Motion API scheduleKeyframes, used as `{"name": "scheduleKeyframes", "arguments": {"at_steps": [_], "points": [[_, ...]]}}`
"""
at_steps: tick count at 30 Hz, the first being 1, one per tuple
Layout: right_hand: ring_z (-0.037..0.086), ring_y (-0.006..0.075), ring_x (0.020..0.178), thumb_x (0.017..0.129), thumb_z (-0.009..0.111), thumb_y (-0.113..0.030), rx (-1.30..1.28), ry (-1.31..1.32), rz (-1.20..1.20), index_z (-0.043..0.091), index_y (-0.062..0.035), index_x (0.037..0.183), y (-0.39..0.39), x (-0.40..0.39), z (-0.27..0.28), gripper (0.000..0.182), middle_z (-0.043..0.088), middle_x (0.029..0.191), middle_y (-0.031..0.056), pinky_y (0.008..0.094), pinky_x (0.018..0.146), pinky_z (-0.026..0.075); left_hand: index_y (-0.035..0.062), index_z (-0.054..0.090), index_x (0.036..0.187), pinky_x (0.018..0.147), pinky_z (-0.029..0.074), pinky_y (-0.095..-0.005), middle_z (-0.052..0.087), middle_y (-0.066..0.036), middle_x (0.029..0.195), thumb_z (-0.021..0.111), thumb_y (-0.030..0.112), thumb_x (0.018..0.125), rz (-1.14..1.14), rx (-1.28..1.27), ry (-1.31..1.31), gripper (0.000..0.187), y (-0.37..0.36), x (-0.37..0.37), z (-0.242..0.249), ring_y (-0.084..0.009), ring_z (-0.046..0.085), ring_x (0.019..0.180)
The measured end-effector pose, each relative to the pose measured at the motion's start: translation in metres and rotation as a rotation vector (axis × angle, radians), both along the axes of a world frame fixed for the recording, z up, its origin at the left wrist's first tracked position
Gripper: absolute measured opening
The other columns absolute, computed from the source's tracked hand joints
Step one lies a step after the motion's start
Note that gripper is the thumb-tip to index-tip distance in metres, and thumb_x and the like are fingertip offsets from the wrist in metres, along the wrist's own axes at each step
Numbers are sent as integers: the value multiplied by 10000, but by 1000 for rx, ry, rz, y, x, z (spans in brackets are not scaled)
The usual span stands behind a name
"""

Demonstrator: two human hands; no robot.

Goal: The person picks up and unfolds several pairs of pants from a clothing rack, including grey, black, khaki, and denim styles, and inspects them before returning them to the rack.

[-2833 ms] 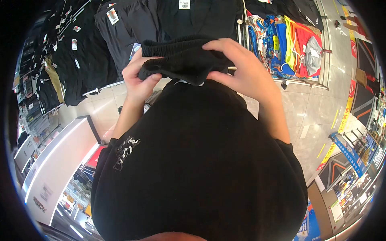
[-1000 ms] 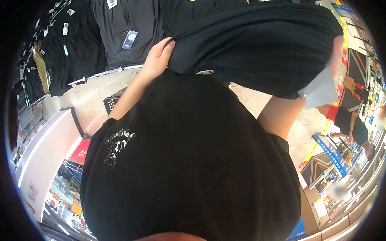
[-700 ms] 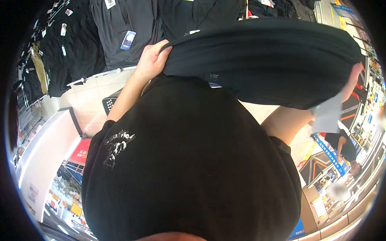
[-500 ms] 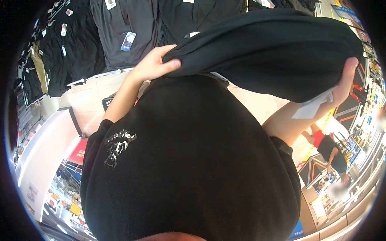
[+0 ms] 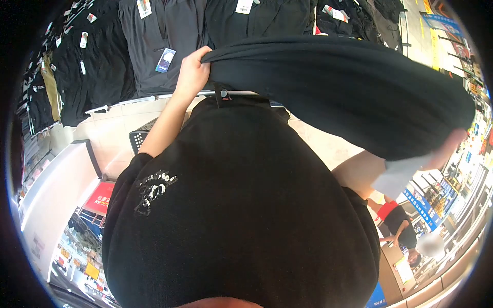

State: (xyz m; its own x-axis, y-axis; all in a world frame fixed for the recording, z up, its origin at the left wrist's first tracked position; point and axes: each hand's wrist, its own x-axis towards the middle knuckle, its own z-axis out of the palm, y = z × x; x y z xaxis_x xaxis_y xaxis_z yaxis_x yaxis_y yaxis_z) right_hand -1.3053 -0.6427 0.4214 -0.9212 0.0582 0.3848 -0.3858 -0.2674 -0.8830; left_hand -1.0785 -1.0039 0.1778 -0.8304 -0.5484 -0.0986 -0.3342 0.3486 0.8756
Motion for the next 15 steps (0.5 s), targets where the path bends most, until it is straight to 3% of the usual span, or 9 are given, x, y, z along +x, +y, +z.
{"name": "scheduleKeyframes", "arguments": {"at_steps": [3, 6, 9, 12, 14, 15], "points": [[660, 268, 1150, 983, 673, -291, 136, 36, 58, 617, 77, 1304, 3, 12, 22, 492, 670, 1287, 177, 385, 1040, 491, 39, 664, 1083, 858, 536, -483, 699, -232, 1023, 595, -17, 796, -41, -209, 56, 300, -3, 0, -5, -432, 657, 1021], [669, 253, 1122, 979, 669, -256, 339, 50, 149, 626, 81, 1280, -16, 29, 28, 454, 683, 1249, 171, 375, 1024, 499, 23, 669, 1122, 881, 536, -463, 700, -247, 1044, 587, -10, 806, -56, -166, 105, 327, 4, -4, 0, -432, 666, 1011], [678, 238, 1093, 975, 666, -220, 531, 74, 266, 635, 86, 1255, -55, 46, 18, 416, 697, 1210, 166, 365, 1008, 507, 9, 668, 1134, 893, 533, -440, 697, -256, 1057, 583, 2, 817, -67, 94, -103, 329, 1, -4, 18, -440, 657, 1029], [687, 224, 1065, 971, 662, -185, 605, 90, 351, 645, 90, 1231, -90, 56, 11, 379, 710, 1172, 160, 356, 992, 514, -9, 662, 1105, 908, 524, -423, 698, -254, 1041, 589, 21, 825, -190, 156, -1, 291, 3, -8, 19, -416, 669, 1030], [693, 214, 1046, 969, 659, -161, 514, 51, 291, 651, 93, 1215, -108, 61, 13, 354, 719, 1146, 157, 349, 981, 519, -12, 647, 1123, 926, 519, -427, 698, -207, 967, 620, 25, 813, -62, -107, 170, 313, 8, -11, 15, -381, 682, 952], [686, 171, 1003, 964, 688, -155, 421, -4, 211, 671, 62, 1193, -117, 64, 17, 316, 725, 1122, 118, 315, 934, 520, -11, 641, 1131, 932, 518, -429, 693, -188, 945, 625, 23, 811, 51, -271, 277, 322, 12, -12, 16, -374, 678, 934]]}}
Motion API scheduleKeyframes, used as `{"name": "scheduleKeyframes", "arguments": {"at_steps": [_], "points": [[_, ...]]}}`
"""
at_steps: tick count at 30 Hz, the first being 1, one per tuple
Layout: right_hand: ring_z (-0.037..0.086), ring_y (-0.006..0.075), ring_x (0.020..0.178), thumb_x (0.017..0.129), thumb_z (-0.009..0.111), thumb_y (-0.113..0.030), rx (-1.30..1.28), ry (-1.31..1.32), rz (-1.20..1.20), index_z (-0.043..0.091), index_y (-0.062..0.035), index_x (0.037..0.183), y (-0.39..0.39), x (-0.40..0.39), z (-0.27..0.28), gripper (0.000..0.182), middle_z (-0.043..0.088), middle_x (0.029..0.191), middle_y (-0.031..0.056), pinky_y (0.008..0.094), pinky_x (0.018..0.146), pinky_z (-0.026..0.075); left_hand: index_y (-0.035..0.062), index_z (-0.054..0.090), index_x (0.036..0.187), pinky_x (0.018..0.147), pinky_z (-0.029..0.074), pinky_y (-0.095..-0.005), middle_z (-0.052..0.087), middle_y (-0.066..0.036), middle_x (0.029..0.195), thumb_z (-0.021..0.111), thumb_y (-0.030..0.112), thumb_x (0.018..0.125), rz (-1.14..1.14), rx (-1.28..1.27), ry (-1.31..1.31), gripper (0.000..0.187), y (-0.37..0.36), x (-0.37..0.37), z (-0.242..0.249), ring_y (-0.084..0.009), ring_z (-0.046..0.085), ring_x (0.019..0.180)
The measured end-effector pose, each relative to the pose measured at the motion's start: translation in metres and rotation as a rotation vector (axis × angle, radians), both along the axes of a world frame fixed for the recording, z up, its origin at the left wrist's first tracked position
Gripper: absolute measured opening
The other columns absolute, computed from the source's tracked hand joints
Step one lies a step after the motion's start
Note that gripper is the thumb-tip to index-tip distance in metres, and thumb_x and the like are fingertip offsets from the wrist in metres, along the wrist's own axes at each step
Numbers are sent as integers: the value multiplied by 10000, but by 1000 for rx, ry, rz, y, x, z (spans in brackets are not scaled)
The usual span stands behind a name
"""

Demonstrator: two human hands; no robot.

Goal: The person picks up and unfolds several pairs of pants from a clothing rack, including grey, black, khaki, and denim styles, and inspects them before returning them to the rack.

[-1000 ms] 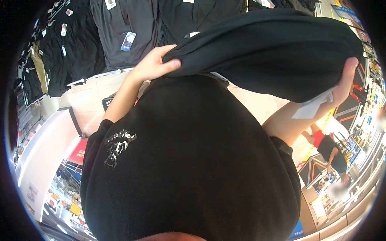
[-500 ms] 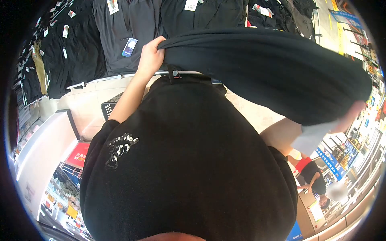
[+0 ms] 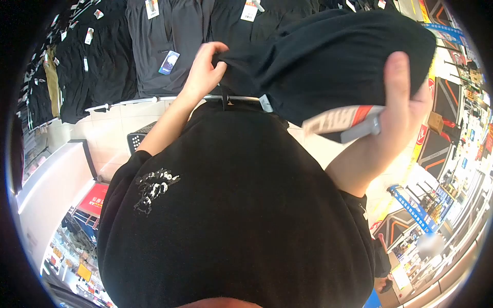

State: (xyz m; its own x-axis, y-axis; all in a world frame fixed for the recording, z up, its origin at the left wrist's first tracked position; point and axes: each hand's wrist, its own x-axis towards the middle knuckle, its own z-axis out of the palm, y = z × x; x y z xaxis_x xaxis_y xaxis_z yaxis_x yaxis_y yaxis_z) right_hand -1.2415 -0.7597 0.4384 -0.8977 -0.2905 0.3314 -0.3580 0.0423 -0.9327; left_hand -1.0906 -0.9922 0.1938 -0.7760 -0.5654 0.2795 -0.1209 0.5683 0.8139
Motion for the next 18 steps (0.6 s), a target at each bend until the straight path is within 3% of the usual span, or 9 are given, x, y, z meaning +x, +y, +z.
{"name": "scheduleKeyframes", "arguments": {"at_steps": [2, 5, 6, 7, 11, 12, 13, 16, 18], "points": [[680, 126, 955, 960, 716, -148, -180, -70, -100, 694, 31, 1167, -13, 5, 8, 274, 731, 1092, 77, 280, 881, 522, 1, 622, 1167, 953, 509, -398, 683, -94, 974, 655, 34, 861, 190, -141, 83, 310, 5, 3, 5, -297, 666, 956], [682, 122, 938, 964, 713, -147, -373, -262, 65, 698, 28, 1152, -23, 35, 17, 257, 733, 1078, 75, 277, 866, 525, 14, 633, 1159, 974, 493, -359, 691, -65, 1081, 647, 111, 950, -12, 745, 66, 231, 10, 0, 1, -199, 645, 1048], [683, 120, 933, 965, 712, -147, -442, -367, 145, 700, 27, 1147, -26, 45, 19, 251, 734, 1073, 74, 275, 861, 526, 35, 642, 1157, 967, 495, -345, 681, -44, 1156, 611, 233, 1020, -177, 1074, -5, 242, 10, -3, 3, -137, 621, 1099], [683, 119, 927, 967, 711, -147, -500, -497, 230, 702, 26, 1141, -31, 58, 20, 246, 735, 1068, 73, 274, 856, 527, 41, 633, 1262, 1038, 469, -378, 669, -82, 1271, 543, 376, 1052, -236, 1305, -39, 405, 19, -11, 2, -185, 609, 1202], [686, 113, 905, 972, 706, -146, -621, -954, 406, 708, 22, 1121, -55, 94, 24, 225, 737, 1048, 70, 269, 835, 532, 36, 493, 1487, 1201, 313, -453, 514, -134, 1528, 496, 533, 1038, -167, 1874, -117, 670, 45, -46, 29, -288, 440, 1441], [686, 111, 900, 973, 705, -145, -629, -1033, 416, 710, 21, 1116, -62, 97, 24, 220, 738, 1043, 69, 268, 830, 533, 25, 614, 1351, 1061, 477, -466, 645, -146, 1346, 550, 455, 1027, -392, 1957, 133, 542, 47, -57, 12, -303, 611, 1248], [687, 110, 894, 974, 704, -145, -627, -1096, 400, 711, 21, 1111, -70, 102, 23, 215, 739, 1038, 68, 266, 825, 534, 25, 609, 1356, 1064, 475, -463, 641, -145, 1351, 551, 456, 1027, -541, 2057, 303, 545, 47, -59, 4, -301, 608, 1252], [689, 105, 878, 978, 700, -144, -466, -1057, 366, 716, 18, 1096, -89, 98, 10, 201, 741, 1023, 65, 263, 810, 537, 26, 597, 1370, 1075, 467, -455, 630, -141, 1368, 553, 457, 1029, -702, 2223, 484, 552, 53, -40, -7, -292, 598, 1263], [708, 126, 885, 988, 690, -173, -149, -734, 489, 705, 29, 1128, -85, 61, -20, 247, 744, 1045, 80, 275, 824, 557, 26, 588, 1380, 1082, 462, -449, 622, -138, 1379, 555, 458, 1029, -720, 2269, 503, 557, 54, -28, -10, -286, 592, 1271]]}}
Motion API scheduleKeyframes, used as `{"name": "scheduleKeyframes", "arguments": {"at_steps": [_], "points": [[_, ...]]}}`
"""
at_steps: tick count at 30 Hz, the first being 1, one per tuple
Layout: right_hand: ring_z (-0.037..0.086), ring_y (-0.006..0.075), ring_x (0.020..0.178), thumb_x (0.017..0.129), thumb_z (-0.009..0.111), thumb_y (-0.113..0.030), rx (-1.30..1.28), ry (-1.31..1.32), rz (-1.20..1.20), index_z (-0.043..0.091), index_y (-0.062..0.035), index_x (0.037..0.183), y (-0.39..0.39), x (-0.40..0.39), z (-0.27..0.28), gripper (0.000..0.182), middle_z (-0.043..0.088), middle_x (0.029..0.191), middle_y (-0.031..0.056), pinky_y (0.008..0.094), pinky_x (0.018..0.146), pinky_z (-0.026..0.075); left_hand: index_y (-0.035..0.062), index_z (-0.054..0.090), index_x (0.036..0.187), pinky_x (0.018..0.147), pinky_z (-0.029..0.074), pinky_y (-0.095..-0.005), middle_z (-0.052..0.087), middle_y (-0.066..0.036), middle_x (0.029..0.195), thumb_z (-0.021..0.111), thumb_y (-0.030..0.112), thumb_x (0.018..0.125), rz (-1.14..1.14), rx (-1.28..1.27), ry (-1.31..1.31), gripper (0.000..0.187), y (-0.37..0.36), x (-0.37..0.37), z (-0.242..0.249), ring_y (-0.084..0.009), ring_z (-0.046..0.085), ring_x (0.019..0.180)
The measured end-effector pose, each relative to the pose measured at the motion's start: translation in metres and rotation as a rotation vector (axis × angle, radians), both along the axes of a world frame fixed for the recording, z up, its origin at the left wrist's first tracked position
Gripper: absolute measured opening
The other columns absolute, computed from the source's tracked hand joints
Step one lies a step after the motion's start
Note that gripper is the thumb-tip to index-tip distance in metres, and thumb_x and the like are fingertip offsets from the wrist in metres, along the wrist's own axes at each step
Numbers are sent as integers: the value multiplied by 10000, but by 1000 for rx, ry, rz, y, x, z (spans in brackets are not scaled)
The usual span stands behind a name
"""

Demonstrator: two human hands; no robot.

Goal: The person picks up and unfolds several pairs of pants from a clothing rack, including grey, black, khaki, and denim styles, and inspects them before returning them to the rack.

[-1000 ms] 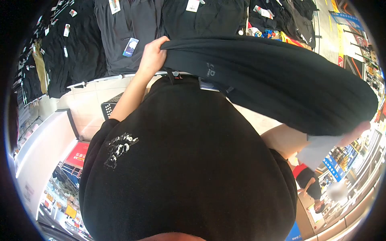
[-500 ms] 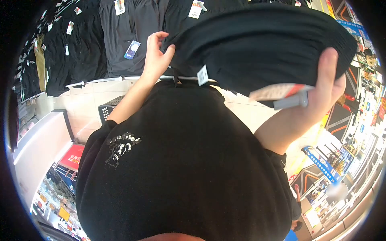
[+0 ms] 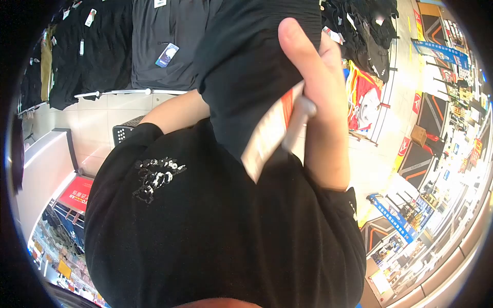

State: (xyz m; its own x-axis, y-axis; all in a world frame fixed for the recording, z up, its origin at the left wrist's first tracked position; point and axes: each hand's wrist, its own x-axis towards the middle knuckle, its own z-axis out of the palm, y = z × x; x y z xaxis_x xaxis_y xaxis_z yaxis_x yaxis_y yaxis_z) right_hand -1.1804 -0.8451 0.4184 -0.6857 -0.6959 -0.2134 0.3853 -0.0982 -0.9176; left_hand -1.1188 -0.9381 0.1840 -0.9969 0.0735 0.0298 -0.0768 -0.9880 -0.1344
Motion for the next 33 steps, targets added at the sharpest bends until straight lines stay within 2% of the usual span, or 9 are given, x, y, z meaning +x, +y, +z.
{"name": "scheduleKeyframes", "arguments": {"at_steps": [3, 5, 7, 9, 14, 19, 24, 28, 33], "points": [[676, 88, 839, 984, 711, -264, 397, 642, 169, 712, 36, 1130, 13, -51, -43, 333, 739, 968, 49, 270, 786, 540, 27, 576, 1395, 1092, 454, -441, 611, -134, 1395, 557, 460, 1031, -9, 24, 24, 566, -3, 11, -2, -277, 582, 1282], [626, 81, 711, 960, 730, -317, 745, 717, 220, 714, 27, 1054, 23, -56, -57, 357, 723, 820, 50, 280, 676, 503, 27, 567, 1404, 1099, 449, -436, 603, -132, 1406, 559, 461, 1032, -14, 29, 40, 572, -6, 17, -2, -271, 576, 1290], [639, 227, 681, 929, 752, -382, 786, 805, 122, 691, 44, 1067, 31, -45, -77, 452, 692, 820, 92, 345, 679, 510, 28, 559, 1414, 1106, 444, -431, 596, -129, 1417, 560, 462, 1032, -22, 26, 49, 578, -12, 23, -2, -266, 570, 1297], [658, 275, 772, 932, 741, -413, 549, 1229, -10, 684, 51, 1097, 37, -46, -111, 495, 690, 889, 114, 347, 715, 520, 28, 550, 1424, 1113, 439, -425, 588, -127, 1428, 562, 463, 1033, -35, 34, 60, 584, -14, 28, -2, -260, 563, 1305], [631, 255, 1148, 906, 754, -476, 430, 317, 169, 554, 96, 1371, 43, -49, -99, 764, 657, 1259, 224, 344, 1009, 478, 29, 529, 1448, 1130, 426, -412, 569, -120, 1455, 566, 465, 1035, -60, 33, 88, 602, -22, 42, 2, -245, 547, 1324], [588, 328, 1294, 865, 778, -517, 597, 628, 36, 434, 184, 1438, 52, -72, -107, 968, 576, 1382, 338, 353, 1092, 431, 31, 508, 1473, 1147, 413, -398, 550, -114, 1483, 570, 468, 1037, -86, 51, 141, 620, -35, 36, 9, -231, 531, 1343], [634, 278, 1204, 891, 765, -455, 526, 671, -167, 497, 183, 1382, 58, -67, -95, 849, 665, 1268, 273, 335, 1050, 449, 32, 487, 1497, 1164, 400, -385, 531, -108, 1510, 574, 471, 1040, -31, -184, -15, 640, -63, 38, 12, -216, 515, 1363], [663, 192, 979, 930, 748, -383, 477, 754, -236, 645, 71, 1213, 49, -54, -106, 545, 738, 1067, 145, 319, 917, 498, 2, 559, 1412, 1053, 486, -319, 644, -86, 1360, 609, 395, 1043, 43, -1082, -493, 541, -39, 22, 31, -173, 605, 1246], [611, 109, 885, 962, 721, -302, 339, 606, -226, 669, 35, 1154, 42, -42, -90, 392, 727, 992, 49, 274, 846, 481, -49, 635, 1246, 930, 561, -344, 712, -119, 1186, 572, 404, 1058, 263, -1030, -668, 494, -27, 11, 38, -189, 688, 1079]]}}
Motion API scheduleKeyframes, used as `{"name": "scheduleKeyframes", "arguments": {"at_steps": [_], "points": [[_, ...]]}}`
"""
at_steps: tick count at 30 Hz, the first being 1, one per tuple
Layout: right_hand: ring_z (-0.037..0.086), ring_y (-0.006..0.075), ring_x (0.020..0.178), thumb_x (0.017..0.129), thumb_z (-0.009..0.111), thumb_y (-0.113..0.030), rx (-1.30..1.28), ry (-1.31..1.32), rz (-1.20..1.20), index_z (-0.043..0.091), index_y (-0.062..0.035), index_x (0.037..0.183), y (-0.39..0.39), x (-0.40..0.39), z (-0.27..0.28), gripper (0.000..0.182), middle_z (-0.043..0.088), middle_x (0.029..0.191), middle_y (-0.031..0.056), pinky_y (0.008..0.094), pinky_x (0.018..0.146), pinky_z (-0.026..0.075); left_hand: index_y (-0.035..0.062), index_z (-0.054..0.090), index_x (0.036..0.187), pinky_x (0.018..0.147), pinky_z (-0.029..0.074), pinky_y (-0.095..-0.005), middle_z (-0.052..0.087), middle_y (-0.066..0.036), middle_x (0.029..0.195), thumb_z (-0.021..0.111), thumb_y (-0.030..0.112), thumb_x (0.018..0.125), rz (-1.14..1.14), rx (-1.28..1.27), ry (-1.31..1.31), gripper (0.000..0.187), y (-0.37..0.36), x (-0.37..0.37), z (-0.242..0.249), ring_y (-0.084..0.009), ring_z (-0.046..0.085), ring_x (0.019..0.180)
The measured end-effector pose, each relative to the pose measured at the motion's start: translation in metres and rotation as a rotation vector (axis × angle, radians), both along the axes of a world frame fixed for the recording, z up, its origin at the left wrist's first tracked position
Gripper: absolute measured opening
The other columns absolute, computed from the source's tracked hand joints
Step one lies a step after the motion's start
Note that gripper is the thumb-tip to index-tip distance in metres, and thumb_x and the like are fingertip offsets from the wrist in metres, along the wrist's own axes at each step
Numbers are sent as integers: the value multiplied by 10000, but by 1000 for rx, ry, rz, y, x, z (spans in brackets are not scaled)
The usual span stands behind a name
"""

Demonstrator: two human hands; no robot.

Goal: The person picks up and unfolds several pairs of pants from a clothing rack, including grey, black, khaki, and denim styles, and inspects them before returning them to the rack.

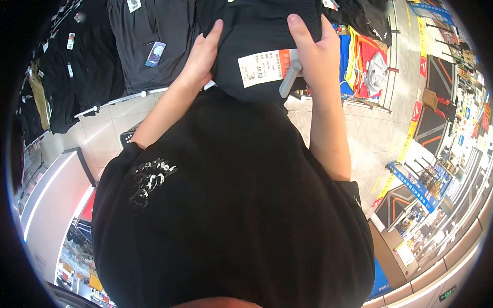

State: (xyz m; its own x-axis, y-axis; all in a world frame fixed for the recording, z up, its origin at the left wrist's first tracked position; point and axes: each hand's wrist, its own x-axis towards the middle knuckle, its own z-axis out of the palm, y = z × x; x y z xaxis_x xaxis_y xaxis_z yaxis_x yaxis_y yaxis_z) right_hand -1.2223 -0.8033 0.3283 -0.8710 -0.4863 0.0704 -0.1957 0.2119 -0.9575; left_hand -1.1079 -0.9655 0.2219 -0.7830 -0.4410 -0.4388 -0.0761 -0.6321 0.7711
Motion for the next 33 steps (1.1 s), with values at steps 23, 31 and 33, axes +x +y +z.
{"name": "scheduleKeyframes", "arguments": {"at_steps": [23, 31, 33], "points": [[649, 292, 592, 689, 823, -104, 367, 912, 748, 687, -15, 923, 33, 8, 148, 285, 624, 680, 112, 340, 515, 466, 32, 459, 1488, 1125, 413, -417, 511, -214, 1455, 994, 536, 551, -162, -964, 1064, 1191, -4, 4, 99, -337, 528, 1352], [703, 210, 877, 783, 886, -332, 328, 330, 715, 608, -5, 1152, 15, -14, 141, 566, 699, 952, 99, 317, 770, 522, 6, 653, 1094, 799, 498, -253, 683, -31, 976, 758, 166, 947, 16, -755, 637, 240, 10, 8, 120, -89, 612, 889], [626, 146, 1123, 772, 910, -409, 38, -28, 743, 562, 40, 1290, 33, -31, 125, 768, 657, 1227, 84, 305, 982, 472, 9, 654, 1041, 782, 480, -236, 684, -21, 970, 635, 281, 1043, 156, -727, 627, 272, 5, 10, 112, -84, 606, 879]]}}
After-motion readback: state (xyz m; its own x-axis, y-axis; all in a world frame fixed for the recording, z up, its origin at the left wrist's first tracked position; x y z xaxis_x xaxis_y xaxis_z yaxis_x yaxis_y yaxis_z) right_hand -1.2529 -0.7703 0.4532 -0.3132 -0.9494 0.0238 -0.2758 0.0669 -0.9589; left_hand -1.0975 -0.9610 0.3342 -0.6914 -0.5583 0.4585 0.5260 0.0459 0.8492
